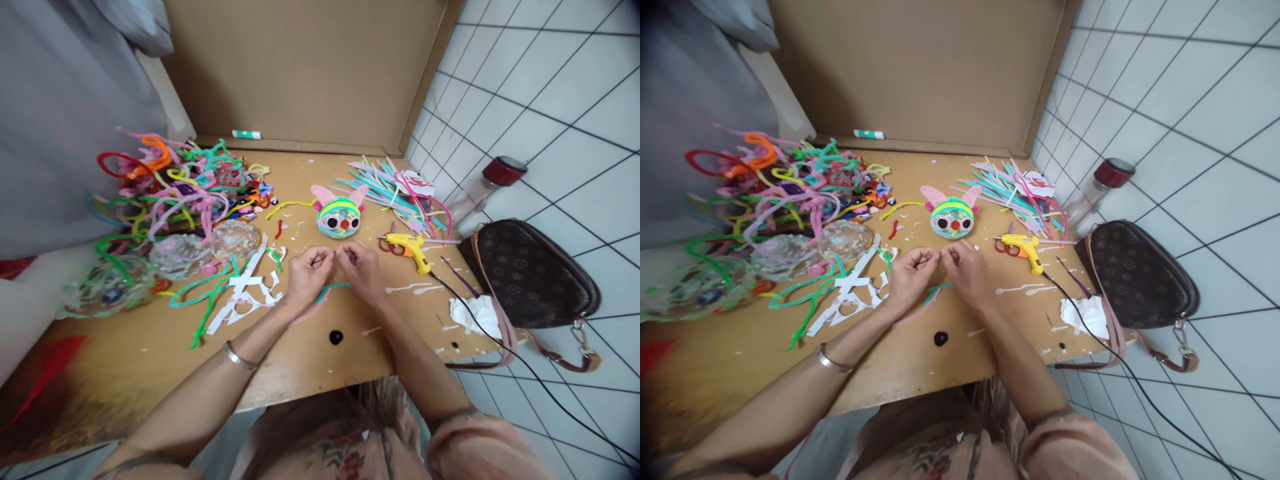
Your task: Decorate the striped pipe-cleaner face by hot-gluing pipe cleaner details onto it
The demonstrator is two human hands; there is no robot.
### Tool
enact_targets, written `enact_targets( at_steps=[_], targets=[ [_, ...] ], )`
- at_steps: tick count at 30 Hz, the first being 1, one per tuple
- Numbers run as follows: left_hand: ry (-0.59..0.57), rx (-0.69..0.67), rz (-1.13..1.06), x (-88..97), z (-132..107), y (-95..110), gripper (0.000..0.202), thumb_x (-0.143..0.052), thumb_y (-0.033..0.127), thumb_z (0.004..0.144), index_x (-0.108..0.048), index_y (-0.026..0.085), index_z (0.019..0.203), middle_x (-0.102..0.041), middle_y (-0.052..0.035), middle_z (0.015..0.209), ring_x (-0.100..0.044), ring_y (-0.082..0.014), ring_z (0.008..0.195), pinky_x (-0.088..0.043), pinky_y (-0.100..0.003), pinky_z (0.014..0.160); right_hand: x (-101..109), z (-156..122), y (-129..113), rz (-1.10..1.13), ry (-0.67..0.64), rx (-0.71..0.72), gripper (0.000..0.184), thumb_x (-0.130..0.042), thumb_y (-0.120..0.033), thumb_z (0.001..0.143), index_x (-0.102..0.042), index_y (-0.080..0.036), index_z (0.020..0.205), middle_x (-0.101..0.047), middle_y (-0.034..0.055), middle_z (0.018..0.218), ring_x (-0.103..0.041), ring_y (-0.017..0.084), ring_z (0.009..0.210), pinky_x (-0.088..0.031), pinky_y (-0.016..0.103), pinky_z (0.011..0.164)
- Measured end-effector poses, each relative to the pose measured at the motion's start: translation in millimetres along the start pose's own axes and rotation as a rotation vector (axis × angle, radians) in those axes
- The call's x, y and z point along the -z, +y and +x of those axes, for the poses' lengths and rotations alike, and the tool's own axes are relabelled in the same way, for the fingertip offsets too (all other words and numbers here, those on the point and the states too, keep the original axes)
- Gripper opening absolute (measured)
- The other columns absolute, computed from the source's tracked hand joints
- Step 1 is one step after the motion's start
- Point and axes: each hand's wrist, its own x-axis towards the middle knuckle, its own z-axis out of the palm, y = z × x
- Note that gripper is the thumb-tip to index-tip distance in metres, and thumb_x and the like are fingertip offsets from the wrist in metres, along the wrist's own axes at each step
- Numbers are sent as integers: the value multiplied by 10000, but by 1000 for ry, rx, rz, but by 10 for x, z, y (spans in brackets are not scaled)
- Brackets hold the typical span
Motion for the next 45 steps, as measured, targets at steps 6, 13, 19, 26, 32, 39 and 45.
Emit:
enact_targets(
  at_steps=[6, 13, 19, 26, 32, 39, 45],
  targets=[
    [31, 102, -94, -18, 7, 72, 230, -721, 389, 699, -674, 167, 663, -559, 31, 547, -417, -74, 500, -360, -194, 490, -5, -17, 1, 8, 0, 47, 235, -540, -311, 945, -640, -217, 754, -603, 8, 749, -532, 145, 672, -407, 278, 668],
    [66, 185, -166, -67, 2, 65, 233, -736, 384, 657, -680, 159, 683, -560, 39, 556, -403, -64, 498, -352, -193, 496, 58, 37, 5, 215, 25, -52, 270, -532, -379, 931, -678, -212, 778, -684, 25, 802, -609, 174, 773, -487, 303, 763],
    [74, 206, -178, -84, -43, 71, 251, -755, 389, 664, -692, 152, 718, -592, 30, 597, -441, -67, 532, -371, -191, 525, 52, 62, 79, 228, 51, -144, 287, -527, -401, 922, -690, -202, 793, -686, 31, 802, -615, 182, 778, -493, 306, 761],
    [89, 195, -182, -114, -43, 91, 243, -758, 385, 675, -686, 158, 727, -559, 43, 585, -424, -67, 531, -342, -193, 517, 422, 31, 307, -293, 204, -188, 253, -494, -309, 927, -704, -178, 977, -685, 116, 986, -611, 242, 959, -476, 388, 935],
    [21, 196, -258, -356, 0, 250, 184, -752, 335, 701, -682, 166, 713, -496, 65, 537, -363, -60, 507, -312, -191, 509, 863, 165, 446, -868, 201, -463, 506, -538, -376, 940, -607, -21, 1295, -608, 306, 1293, -557, 414, 1220, -419, 535, 1006],
    [20, 264, -290, -499, 20, 205, 161, -759, 289, 701, -667, 156, 695, -506, 66, 540, -372, -57, 520, -299, -183, 517, 856, 99, 582, -992, 84, -624, 718, -608, -557, 906, -609, 71, 1255, -635, 366, 1233, -623, 466, 1156, -449, 560, 974],
    [9, 286, -320, -457, 10, 91, 219, -790, 344, 680, -664, 166, 693, -490, 79, 520, -397, -62, 515, -341, -193, 532, 943, 160, 721, -947, 87, -641, 671, -638, -558, 877, -651, 16, 1224, -673, 327, 1212, -661, 424, 1156, -515, 473, 909]
  ],
)
